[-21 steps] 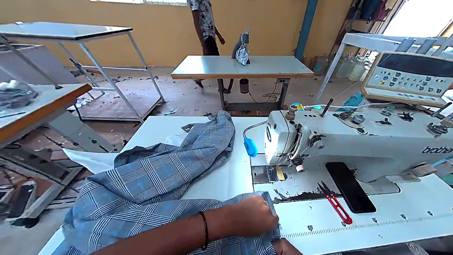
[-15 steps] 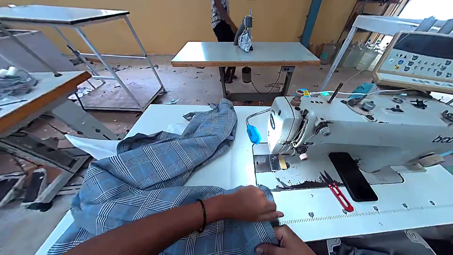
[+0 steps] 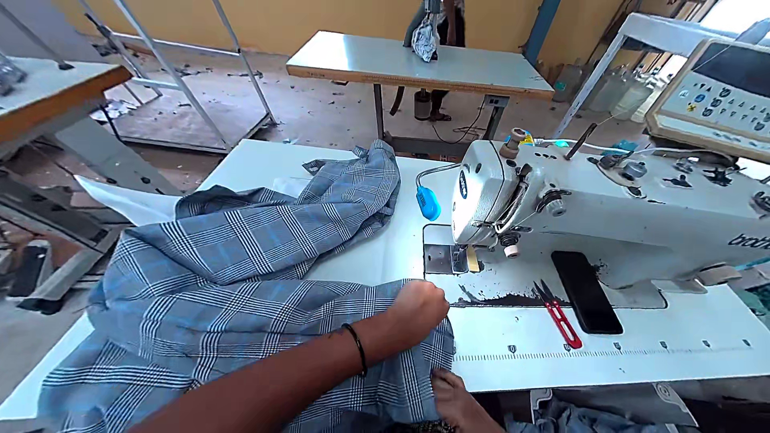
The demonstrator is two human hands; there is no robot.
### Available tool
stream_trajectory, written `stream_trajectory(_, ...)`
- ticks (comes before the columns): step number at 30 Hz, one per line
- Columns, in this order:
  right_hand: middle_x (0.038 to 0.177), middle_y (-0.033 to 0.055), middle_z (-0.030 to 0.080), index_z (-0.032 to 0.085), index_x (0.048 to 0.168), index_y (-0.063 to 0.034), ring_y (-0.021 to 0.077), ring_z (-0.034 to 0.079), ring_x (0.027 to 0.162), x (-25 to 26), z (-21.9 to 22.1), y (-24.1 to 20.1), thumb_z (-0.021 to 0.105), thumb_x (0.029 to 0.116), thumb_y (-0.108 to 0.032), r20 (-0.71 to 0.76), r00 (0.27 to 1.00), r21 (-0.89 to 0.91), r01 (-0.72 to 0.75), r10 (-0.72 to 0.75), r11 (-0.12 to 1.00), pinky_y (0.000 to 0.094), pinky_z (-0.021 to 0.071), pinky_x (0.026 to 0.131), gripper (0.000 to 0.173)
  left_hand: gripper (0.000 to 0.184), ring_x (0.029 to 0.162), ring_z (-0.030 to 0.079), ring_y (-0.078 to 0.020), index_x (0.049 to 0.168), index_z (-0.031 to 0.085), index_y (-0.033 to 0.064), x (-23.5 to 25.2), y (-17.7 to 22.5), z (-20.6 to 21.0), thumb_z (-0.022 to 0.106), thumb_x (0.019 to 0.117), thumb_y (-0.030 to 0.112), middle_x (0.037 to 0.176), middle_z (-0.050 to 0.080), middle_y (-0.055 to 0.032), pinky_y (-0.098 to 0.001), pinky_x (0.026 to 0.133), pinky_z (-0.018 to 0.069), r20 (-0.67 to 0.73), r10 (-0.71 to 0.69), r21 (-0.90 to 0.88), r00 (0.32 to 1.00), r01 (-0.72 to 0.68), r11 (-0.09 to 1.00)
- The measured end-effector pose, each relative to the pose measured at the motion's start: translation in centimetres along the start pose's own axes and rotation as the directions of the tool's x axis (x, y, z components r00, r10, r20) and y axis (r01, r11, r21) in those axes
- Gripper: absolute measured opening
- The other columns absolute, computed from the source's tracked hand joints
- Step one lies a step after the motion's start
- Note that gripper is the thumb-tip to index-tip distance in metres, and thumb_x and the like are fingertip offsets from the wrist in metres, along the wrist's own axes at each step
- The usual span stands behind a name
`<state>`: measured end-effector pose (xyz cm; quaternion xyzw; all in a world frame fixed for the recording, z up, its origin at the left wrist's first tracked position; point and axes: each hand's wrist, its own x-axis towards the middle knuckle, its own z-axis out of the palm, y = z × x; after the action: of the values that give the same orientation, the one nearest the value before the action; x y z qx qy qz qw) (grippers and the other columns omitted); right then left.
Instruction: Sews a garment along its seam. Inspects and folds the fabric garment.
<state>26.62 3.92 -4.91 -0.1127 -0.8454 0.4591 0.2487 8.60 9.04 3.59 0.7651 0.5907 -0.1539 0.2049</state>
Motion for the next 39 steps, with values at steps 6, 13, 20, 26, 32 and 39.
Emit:
stream_trajectory(6, 0.088, 0.0137, 0.077, 0.076, 0.086, 0.0035, 0.0222, 0.074, 0.096, -2.5, -2.4, 0.2, 0.071, 0.0922, -0.020, -0.042, 0.998, -0.072, -0.054, 0.051, 0.996, 0.0475, 0.0365, 0.114, 0.025, 0.033, 0.111, 0.065, -0.0431, 0.110, 0.066, -0.0110, -0.8, 1.4, 0.1, 0.054, 0.1069, 0.020, 0.112, 0.067, -0.0275, -0.0549, 0.088, 0.0518, 0.108, -0.112, -0.157, 0.988, 0.128, 0.979)
stream_trajectory(13, 0.077, 0.0096, 0.068, 0.068, 0.114, 0.0068, 0.0146, 0.066, 0.062, 0.7, -2.3, -0.1, 0.059, 0.0997, -0.013, -0.604, 0.653, -0.005, -0.576, 0.457, 0.817, 0.0330, 0.0579, 0.060, 0.026, 0.052, 0.122, 0.062, -0.0434, 0.148, 0.041, -0.0102, -1.3, 2.6, 0.5, 0.050, 0.1088, 0.024, 0.140, 0.056, -0.0290, -0.0541, 0.095, 0.0511, 0.152, -0.266, -0.181, 0.952, 0.292, 0.939)
stream_trajectory(20, 0.110, 0.0197, 0.064, 0.074, 0.101, 0.0004, 0.0397, 0.056, 0.113, 5.1, -1.8, 0.3, 0.069, 0.0955, -0.024, -0.578, 0.538, -0.099, -0.793, 0.613, 0.601, 0.0636, 0.0338, 0.094, 0.026, 0.062, 0.126, 0.059, -0.0417, 0.156, 0.029, -0.0070, -1.2, 2.6, 0.2, 0.053, 0.1076, 0.023, 0.148, 0.050, -0.0270, -0.0526, 0.096, 0.0510, 0.165, -0.298, -0.175, 0.940, 0.325, 0.930)
stream_trajectory(26, 0.105, 0.0195, 0.065, 0.074, 0.097, 0.0013, 0.0406, 0.058, 0.107, 4.8, -1.3, 0.6, 0.069, 0.0942, -0.018, -0.638, 0.544, -0.126, -0.772, 0.545, 0.623, 0.0637, 0.0356, 0.088, 0.021, 0.026, 0.115, 0.063, -0.0382, 0.115, 0.067, -0.0106, 0.0, 1.2, 2.2, 0.047, 0.1052, 0.003, 0.118, 0.066, -0.0273, -0.0485, 0.103, 0.0472, -0.183, -0.108, -0.631, 0.977, -0.033, 0.775)
stream_trajectory(32, 0.095, 0.0188, 0.066, 0.072, 0.087, 0.0025, 0.0403, 0.061, 0.098, 4.4, -0.6, 1.0, 0.072, 0.0894, -0.017, -0.694, 0.563, -0.174, -0.737, 0.450, 0.653, 0.0639, 0.0367, 0.085, 0.020, 0.050, 0.092, 0.065, -0.0314, 0.100, 0.069, -0.0100, 1.6, 0.9, 1.8, 0.055, 0.1064, 0.037, 0.095, 0.068, -0.0227, -0.0462, 0.089, 0.0500, -0.116, -0.233, -0.737, 0.965, 0.074, 0.671)
stream_trajectory(39, 0.082, 0.0159, 0.068, 0.071, 0.083, 0.0044, 0.0283, 0.068, 0.072, 3.5, 1.2, 2.5, 0.069, 0.0838, -0.001, -0.793, 0.601, -0.339, -0.579, 0.106, 0.742, 0.0457, 0.0535, 0.069, 0.006, 0.028, 0.106, 0.066, -0.0371, 0.105, 0.067, -0.0122, 2.1, 1.2, 2.2, 0.050, 0.1058, 0.010, 0.104, 0.068, -0.0266, -0.0477, 0.096, 0.0489, -0.130, -0.292, -0.652, 0.948, 0.139, 0.745)
